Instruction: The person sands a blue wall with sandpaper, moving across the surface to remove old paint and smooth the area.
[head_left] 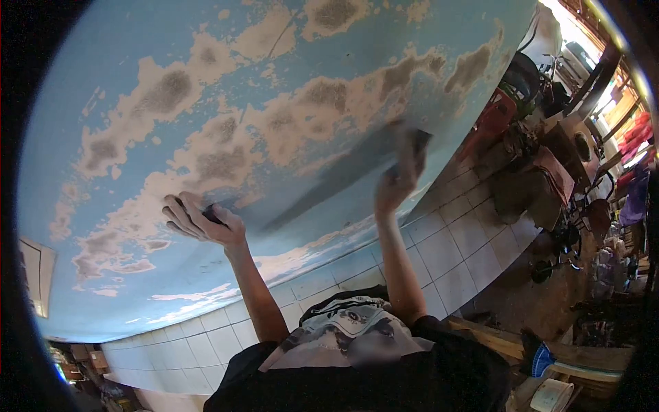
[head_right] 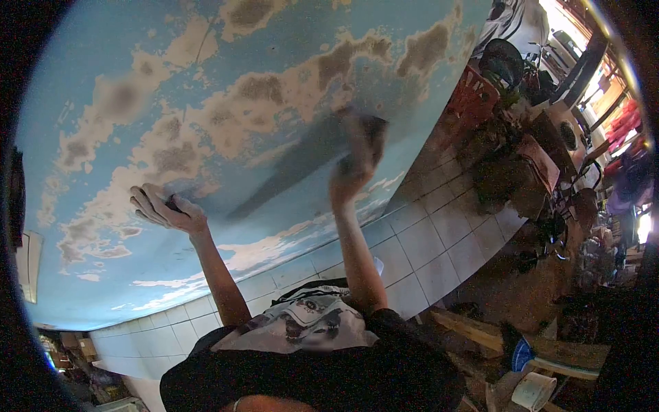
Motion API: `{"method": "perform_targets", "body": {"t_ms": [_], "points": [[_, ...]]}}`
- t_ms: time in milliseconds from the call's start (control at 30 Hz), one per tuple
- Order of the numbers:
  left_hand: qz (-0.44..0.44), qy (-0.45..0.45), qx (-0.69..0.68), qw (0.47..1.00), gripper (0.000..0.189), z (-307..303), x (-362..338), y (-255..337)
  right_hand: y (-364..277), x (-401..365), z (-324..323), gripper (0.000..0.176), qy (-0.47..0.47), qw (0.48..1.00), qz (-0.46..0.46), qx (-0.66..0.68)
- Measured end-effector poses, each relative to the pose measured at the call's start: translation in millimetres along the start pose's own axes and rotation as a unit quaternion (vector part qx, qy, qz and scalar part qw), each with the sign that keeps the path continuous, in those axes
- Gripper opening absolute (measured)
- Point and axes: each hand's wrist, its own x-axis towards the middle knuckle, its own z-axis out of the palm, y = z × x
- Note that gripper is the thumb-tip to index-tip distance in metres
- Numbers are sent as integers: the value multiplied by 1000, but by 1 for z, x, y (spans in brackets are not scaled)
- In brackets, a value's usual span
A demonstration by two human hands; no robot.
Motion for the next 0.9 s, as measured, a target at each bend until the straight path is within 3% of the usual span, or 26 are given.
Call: {"method": "perform_targets", "body": {"t_ms": [33,67,100,133,167,233,267,333,400,467,567,667,700,800,833,900], "points": [[-7,-6,4,1000,50,-1,0,2,-14,13,4,43,15,937,-128,-326],[-15,-13,10,1000,50,-2,-1,4,-22,19,6,41,27,755,-243,-609],[-17,-11,14,1000,50,-2,-1,5,-16,9,15,40,-3,780,-264,-567],[-14,-9,9,1000,50,-1,1,6,-8,-4,26,40,-7,782,-264,-564],[-10,-9,5,1000,50,-2,2,6,-2,-20,37,42,-68,778,-267,-564],[-9,-16,4,1000,50,-5,3,7,-4,-28,35,45,-160,733,-258,-609],[-8,-20,0,1000,49,-6,4,7,-8,-22,26,45,-159,735,-258,-606],[-12,-27,-42,999,47,-12,10,13,-16,-3,22,45,31,865,-166,-473],[-22,-39,-89,995,45,-12,8,19,-22,2,27,49,77,860,-144,-483],[111,-21,-120,986,46,-2,4,25,-12,-16,37,52,-149,785,-245,-550],[116,-14,-170,978,46,10,20,43,-12,-49,61,48,-215,776,-205,-556],[107,-66,-96,988,40,13,22,44,-8,-19,34,42,-202,758,-290,-548],[108,-63,-95,988,40,14,23,45,-7,-17,41,35,-85,810,-266,-516],[100,-46,-109,988,41,15,24,47,-3,-21,54,32,-69,817,-243,-519],[96,-41,-110,988,41,16,24,47,-1,-29,56,32,-69,817,-242,-519],[96,-38,-113,988,40,17,23,48,-1,-45,58,33,-171,748,-230,-598]]}}
